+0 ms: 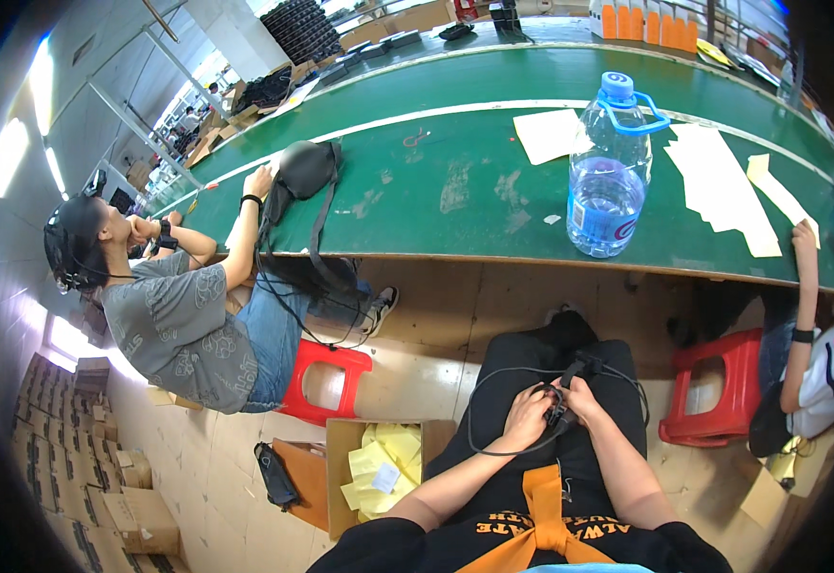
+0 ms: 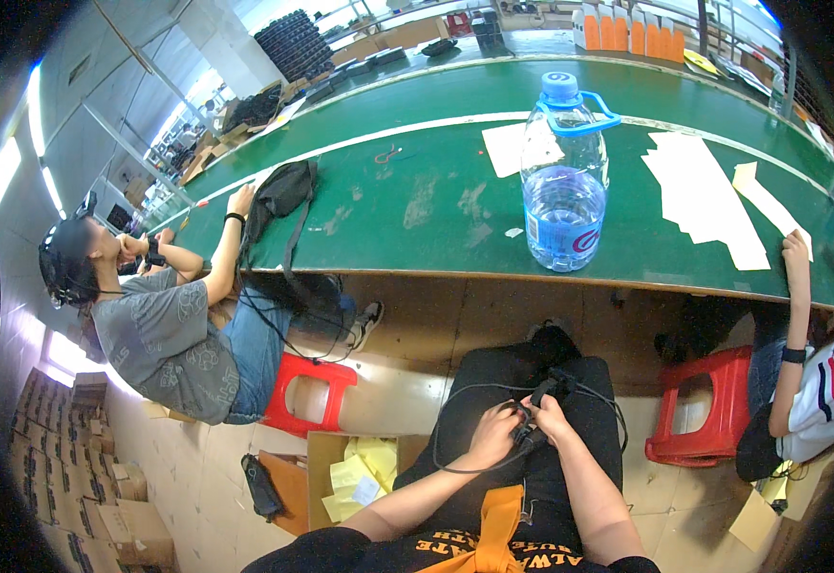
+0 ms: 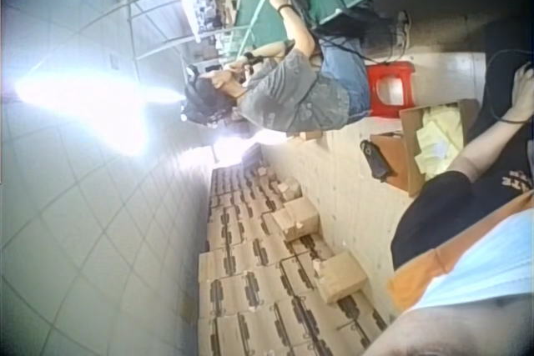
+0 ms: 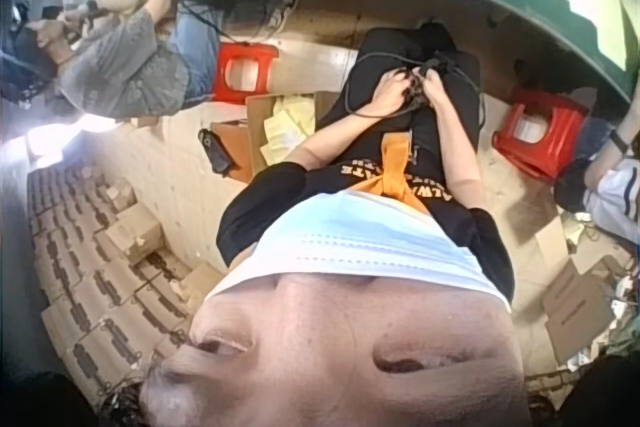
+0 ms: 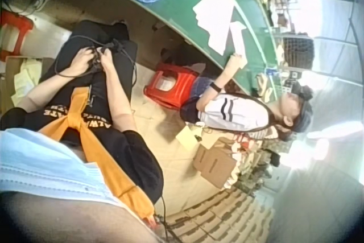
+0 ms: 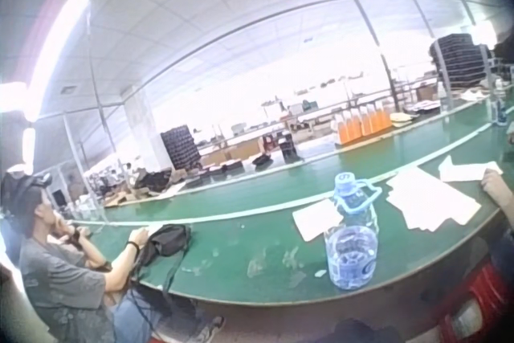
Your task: Assembling small electronic components or parts on a production line.
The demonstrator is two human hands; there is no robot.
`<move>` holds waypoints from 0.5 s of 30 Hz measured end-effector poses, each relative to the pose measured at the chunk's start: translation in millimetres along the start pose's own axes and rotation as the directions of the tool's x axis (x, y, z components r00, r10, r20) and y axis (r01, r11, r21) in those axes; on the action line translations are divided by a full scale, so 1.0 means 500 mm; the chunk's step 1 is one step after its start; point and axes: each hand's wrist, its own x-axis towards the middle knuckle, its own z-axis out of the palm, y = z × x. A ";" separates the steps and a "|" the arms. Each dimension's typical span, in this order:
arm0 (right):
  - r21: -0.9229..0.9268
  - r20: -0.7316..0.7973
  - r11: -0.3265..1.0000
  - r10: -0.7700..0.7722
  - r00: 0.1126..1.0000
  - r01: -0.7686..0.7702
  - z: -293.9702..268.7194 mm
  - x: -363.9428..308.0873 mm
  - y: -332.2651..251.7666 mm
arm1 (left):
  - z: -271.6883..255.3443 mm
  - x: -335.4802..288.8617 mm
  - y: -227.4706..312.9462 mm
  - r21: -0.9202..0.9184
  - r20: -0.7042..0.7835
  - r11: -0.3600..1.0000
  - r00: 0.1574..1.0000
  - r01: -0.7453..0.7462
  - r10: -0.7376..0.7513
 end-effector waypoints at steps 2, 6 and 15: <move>0.009 0.008 0.999 0.049 0.999 -0.049 0.016 -0.021 -0.040 | -0.003 -0.001 -0.001 -0.008 -0.003 1.000 1.000 0.011 -0.011; 0.117 -0.009 0.989 0.096 0.995 -0.094 0.015 -0.022 -0.045 | -0.015 0.005 0.013 0.027 0.037 1.000 0.999 -0.003 0.002; 0.159 0.025 0.984 0.075 0.997 -0.078 0.011 -0.025 -0.048 | -0.006 0.002 0.001 0.042 0.027 0.999 1.000 -0.015 0.013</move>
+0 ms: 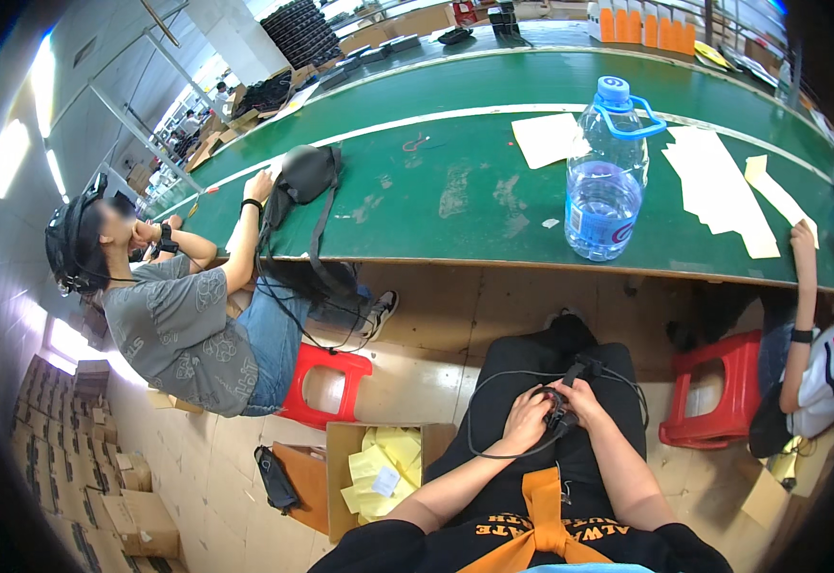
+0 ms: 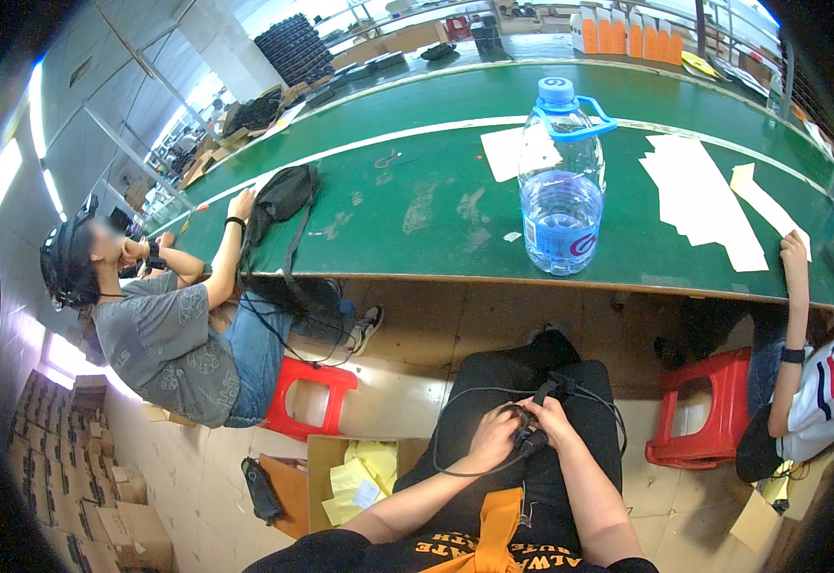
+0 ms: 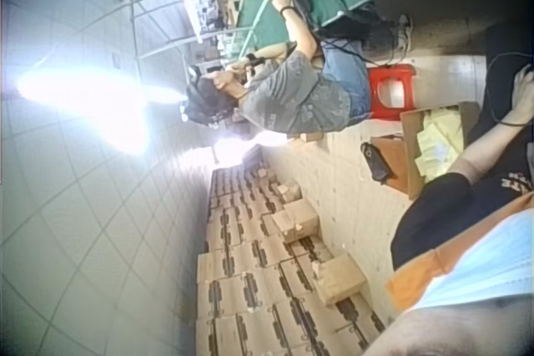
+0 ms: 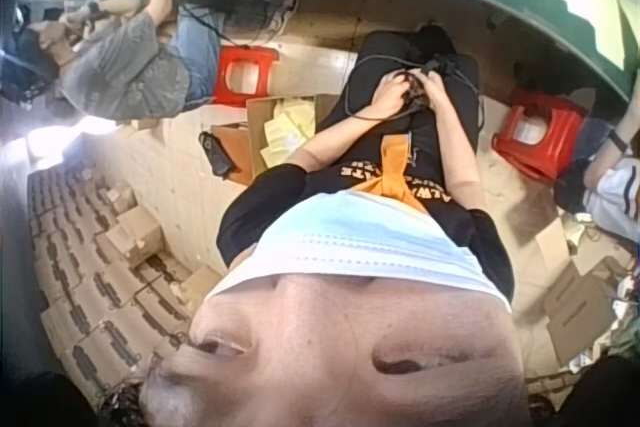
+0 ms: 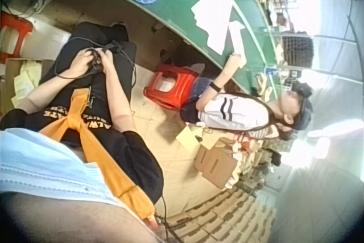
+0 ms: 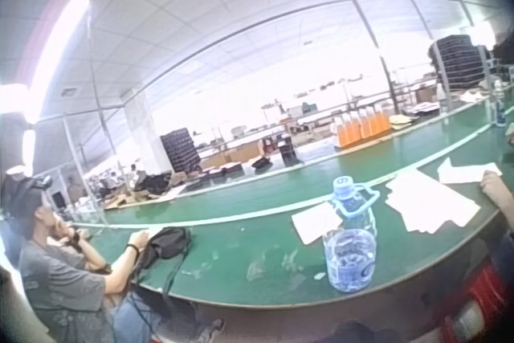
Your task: Assembling small electronic components or parts on a production line.
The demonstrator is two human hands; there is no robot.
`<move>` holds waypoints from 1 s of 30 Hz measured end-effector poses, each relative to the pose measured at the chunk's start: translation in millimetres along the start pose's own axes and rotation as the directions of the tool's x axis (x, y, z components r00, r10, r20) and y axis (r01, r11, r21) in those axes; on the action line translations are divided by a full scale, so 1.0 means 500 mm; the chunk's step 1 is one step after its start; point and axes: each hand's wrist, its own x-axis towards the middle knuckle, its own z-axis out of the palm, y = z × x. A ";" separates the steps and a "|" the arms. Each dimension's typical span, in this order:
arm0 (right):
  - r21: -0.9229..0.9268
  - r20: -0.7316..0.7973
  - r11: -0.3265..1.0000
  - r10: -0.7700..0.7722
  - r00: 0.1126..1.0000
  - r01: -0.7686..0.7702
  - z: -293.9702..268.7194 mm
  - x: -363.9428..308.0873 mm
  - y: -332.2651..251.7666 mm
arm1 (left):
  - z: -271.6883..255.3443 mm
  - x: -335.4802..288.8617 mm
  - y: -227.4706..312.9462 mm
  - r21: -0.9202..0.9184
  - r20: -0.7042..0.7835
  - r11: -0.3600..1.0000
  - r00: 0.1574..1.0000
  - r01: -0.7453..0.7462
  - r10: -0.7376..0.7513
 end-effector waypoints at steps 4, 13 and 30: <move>-0.032 -0.012 0.999 -0.004 1.000 0.003 0.009 -0.012 -0.012 | -0.001 0.001 0.004 -0.022 -0.017 1.000 1.000 0.008 -0.008; -0.144 0.020 0.988 -0.058 0.998 0.061 -0.022 0.021 0.040 | 0.002 0.000 0.002 -0.012 -0.008 1.000 1.000 0.013 -0.013; -0.134 0.001 0.991 -0.019 1.000 0.019 -0.010 0.008 0.019 | -0.007 0.003 0.009 -0.015 -0.017 1.000 1.000 0.009 -0.009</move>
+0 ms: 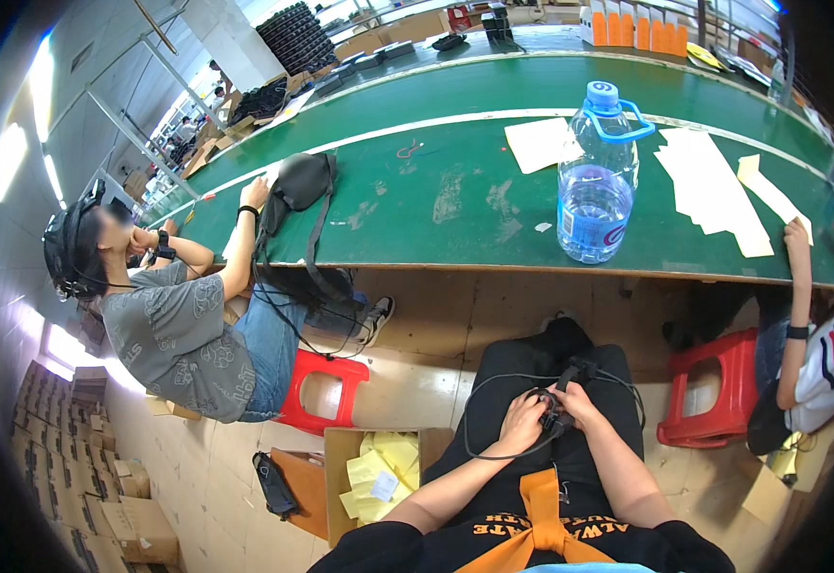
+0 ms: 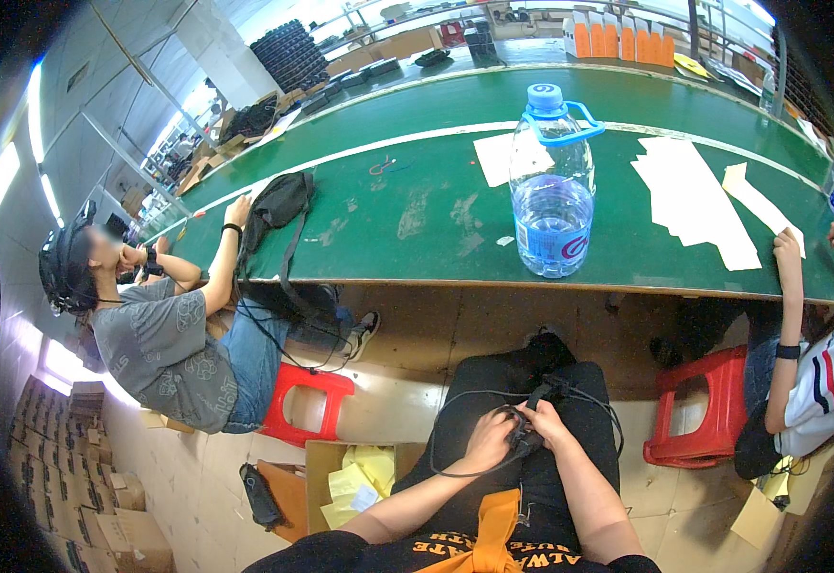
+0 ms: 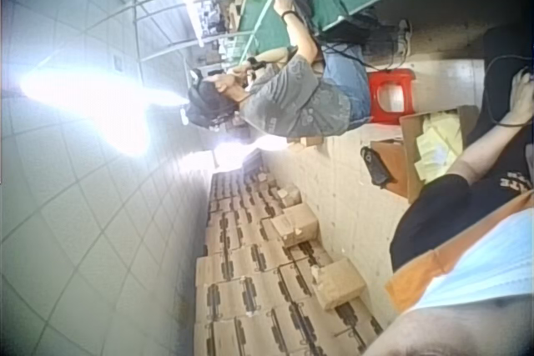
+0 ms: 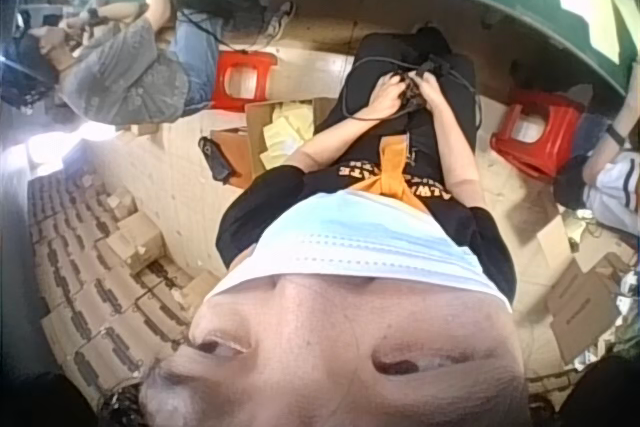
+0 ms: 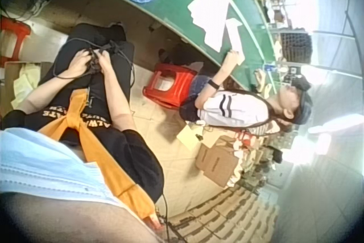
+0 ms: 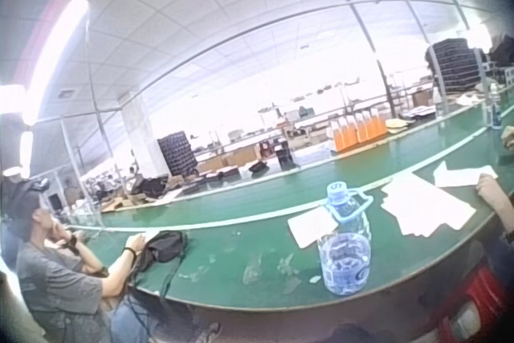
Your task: Assembling small electronic components or parts on a production line.
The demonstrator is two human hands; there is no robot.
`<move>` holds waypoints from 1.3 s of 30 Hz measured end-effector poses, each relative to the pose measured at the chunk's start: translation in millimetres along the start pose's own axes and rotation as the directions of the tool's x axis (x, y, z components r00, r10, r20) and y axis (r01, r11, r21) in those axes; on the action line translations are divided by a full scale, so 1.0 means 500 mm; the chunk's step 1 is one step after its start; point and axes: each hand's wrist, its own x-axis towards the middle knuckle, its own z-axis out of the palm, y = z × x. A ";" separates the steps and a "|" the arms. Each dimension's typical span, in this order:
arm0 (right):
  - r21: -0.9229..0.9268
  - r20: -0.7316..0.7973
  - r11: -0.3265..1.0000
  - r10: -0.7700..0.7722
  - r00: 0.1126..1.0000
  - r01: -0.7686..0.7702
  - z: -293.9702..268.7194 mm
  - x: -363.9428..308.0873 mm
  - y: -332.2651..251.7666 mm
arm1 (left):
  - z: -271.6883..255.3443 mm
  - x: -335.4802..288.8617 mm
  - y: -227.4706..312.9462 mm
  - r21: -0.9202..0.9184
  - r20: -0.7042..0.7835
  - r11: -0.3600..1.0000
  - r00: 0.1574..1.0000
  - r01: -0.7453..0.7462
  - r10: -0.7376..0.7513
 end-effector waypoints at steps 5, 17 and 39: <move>-0.048 0.003 0.999 0.000 1.000 0.000 -0.007 0.012 0.019 | 0.001 0.000 -0.002 0.015 -0.004 1.000 1.000 0.009 -0.009; -0.066 -0.060 0.995 -0.074 0.995 0.070 0.000 0.013 0.030 | -0.001 -0.001 -0.005 0.051 0.030 0.999 1.000 -0.002 0.001; -0.185 -0.114 0.978 -0.121 0.986 0.098 -0.011 0.027 0.048 | -0.005 -0.002 0.000 0.082 0.039 0.996 0.999 -0.023 0.020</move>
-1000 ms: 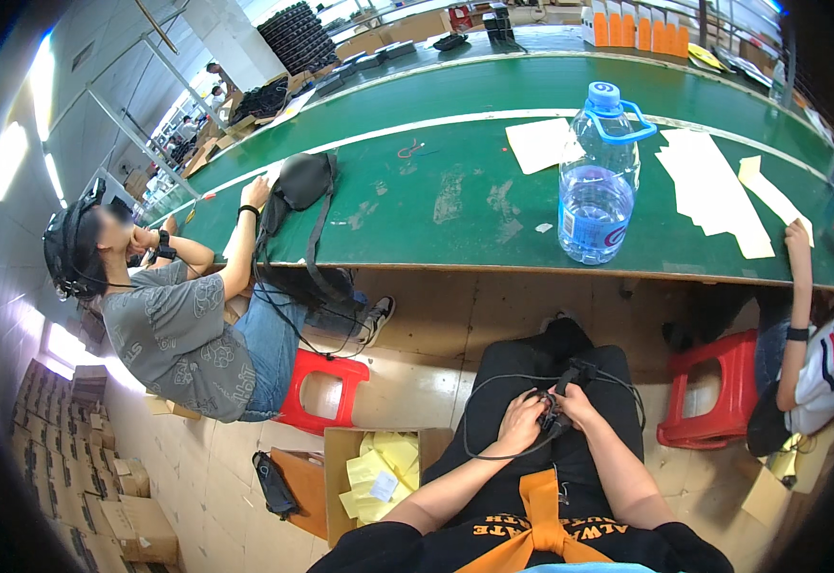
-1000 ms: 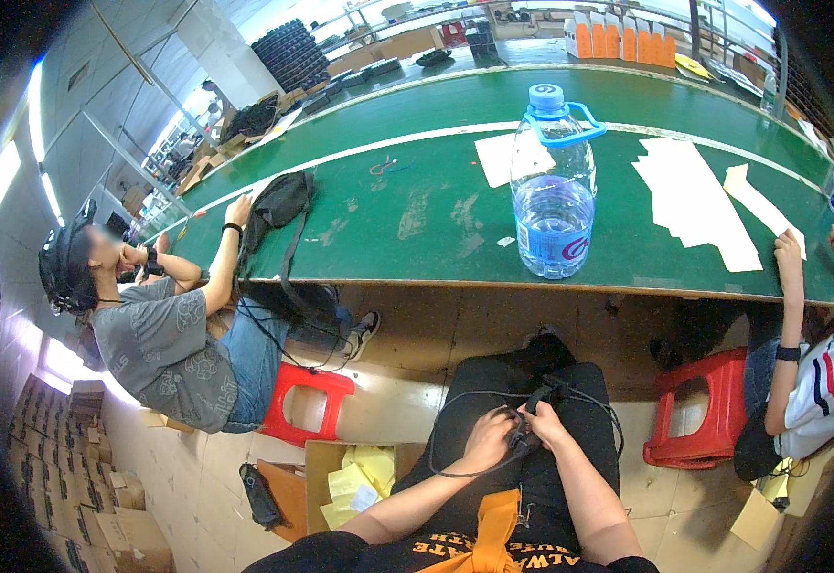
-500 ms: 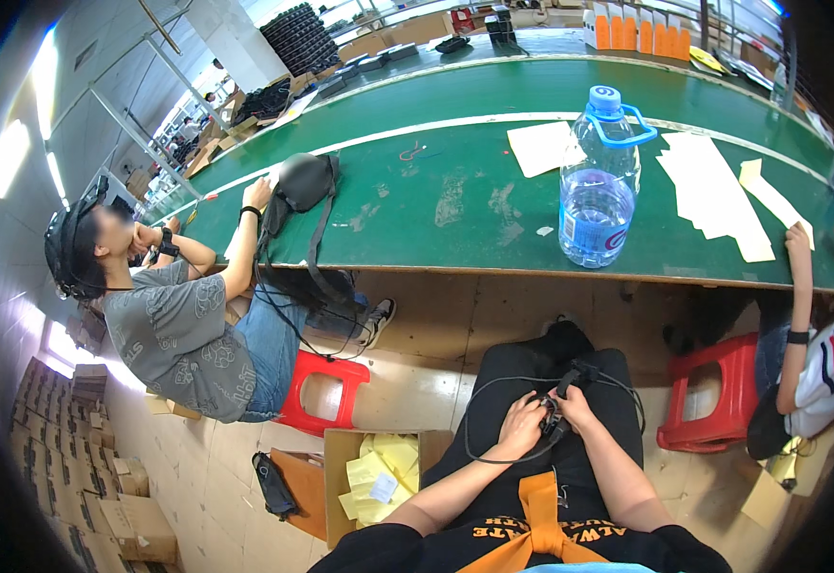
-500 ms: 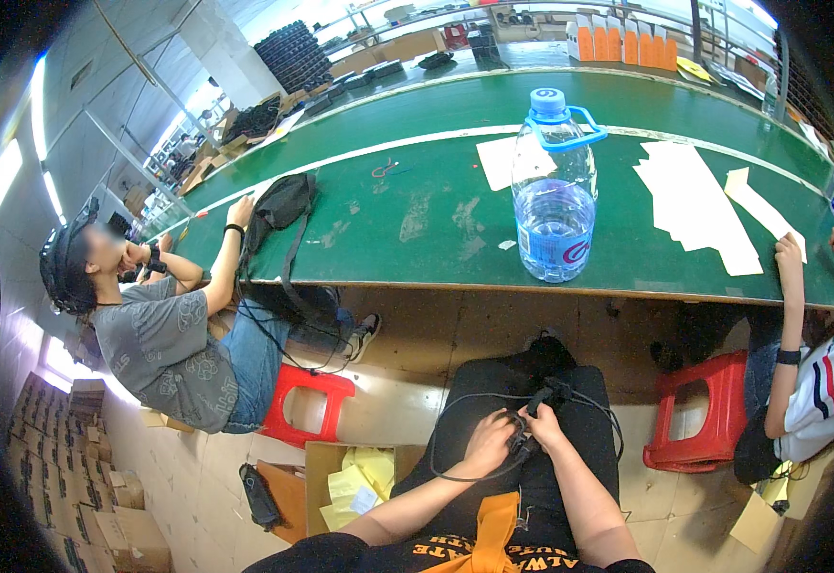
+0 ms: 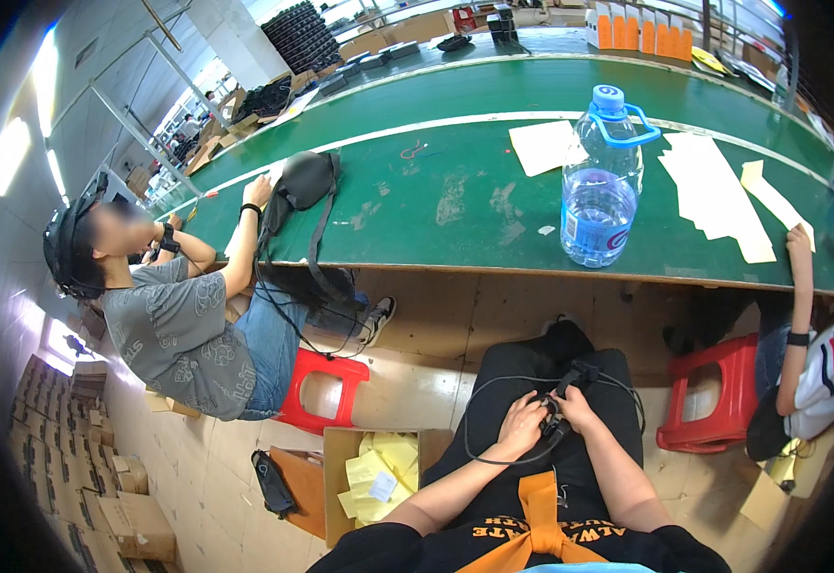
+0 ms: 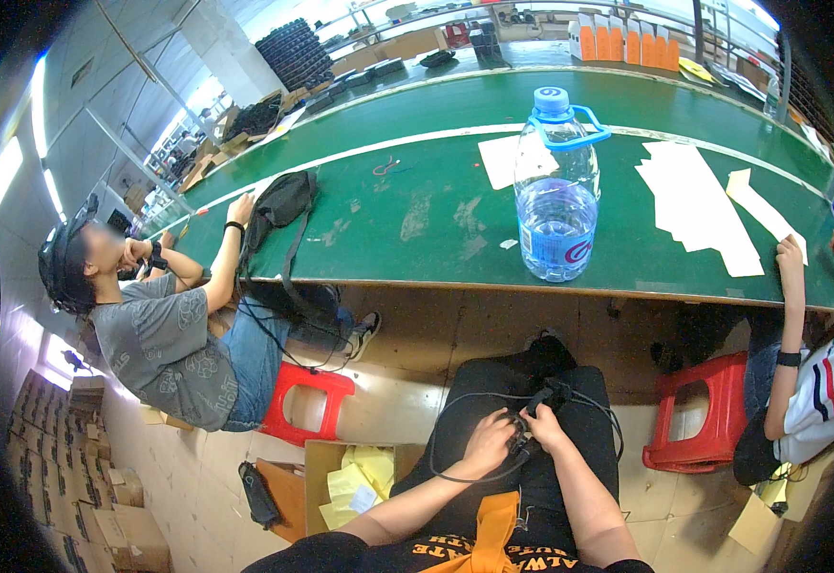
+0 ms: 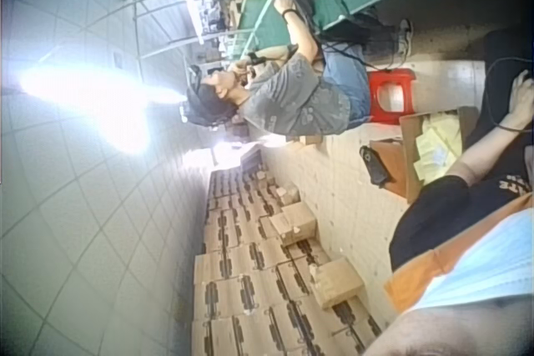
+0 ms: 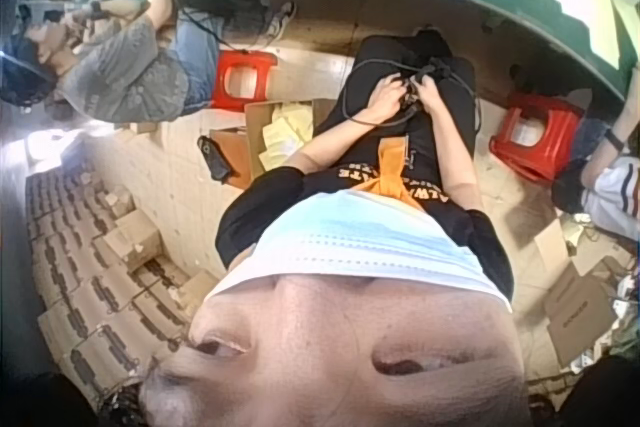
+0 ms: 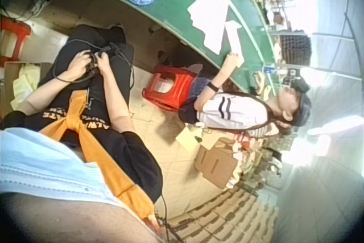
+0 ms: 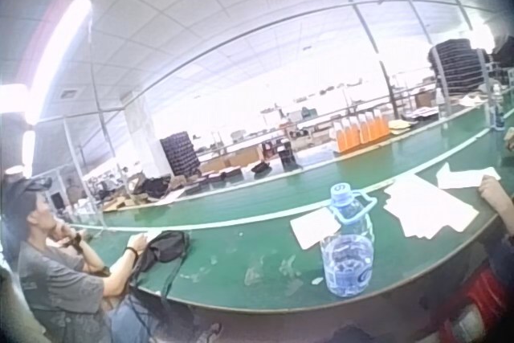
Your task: Assembling small electronic components or parts on a production line.
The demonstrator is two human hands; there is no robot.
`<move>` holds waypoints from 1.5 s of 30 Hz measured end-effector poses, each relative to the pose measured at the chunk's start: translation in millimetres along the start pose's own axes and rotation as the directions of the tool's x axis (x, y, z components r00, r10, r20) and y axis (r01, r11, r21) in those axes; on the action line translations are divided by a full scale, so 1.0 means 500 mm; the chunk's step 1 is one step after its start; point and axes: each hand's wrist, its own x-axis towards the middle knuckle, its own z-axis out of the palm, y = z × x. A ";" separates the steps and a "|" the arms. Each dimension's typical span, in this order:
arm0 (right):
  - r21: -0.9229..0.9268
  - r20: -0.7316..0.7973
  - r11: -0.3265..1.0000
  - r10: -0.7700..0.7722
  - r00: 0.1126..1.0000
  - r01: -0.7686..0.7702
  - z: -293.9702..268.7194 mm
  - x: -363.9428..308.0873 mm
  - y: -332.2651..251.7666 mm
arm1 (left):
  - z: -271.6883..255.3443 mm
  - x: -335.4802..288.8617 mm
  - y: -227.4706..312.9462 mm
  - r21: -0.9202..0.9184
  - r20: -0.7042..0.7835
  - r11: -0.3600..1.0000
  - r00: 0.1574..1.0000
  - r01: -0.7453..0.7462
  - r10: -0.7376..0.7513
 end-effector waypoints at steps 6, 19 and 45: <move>-0.011 -0.024 0.999 -0.050 0.998 0.050 0.006 -0.011 -0.015 | -0.008 0.001 0.007 0.006 0.008 1.000 1.000 0.010 -0.010; -0.026 -0.053 0.998 -0.063 0.997 0.061 0.007 -0.015 -0.038 | -0.005 -0.002 0.005 -0.039 -0.021 0.999 1.000 0.011 -0.011; 0.192 0.047 0.974 0.109 0.993 -0.116 0.004 -0.023 -0.054 | -0.008 0.003 0.013 -0.005 -0.012 1.000 1.000 -0.021 0.021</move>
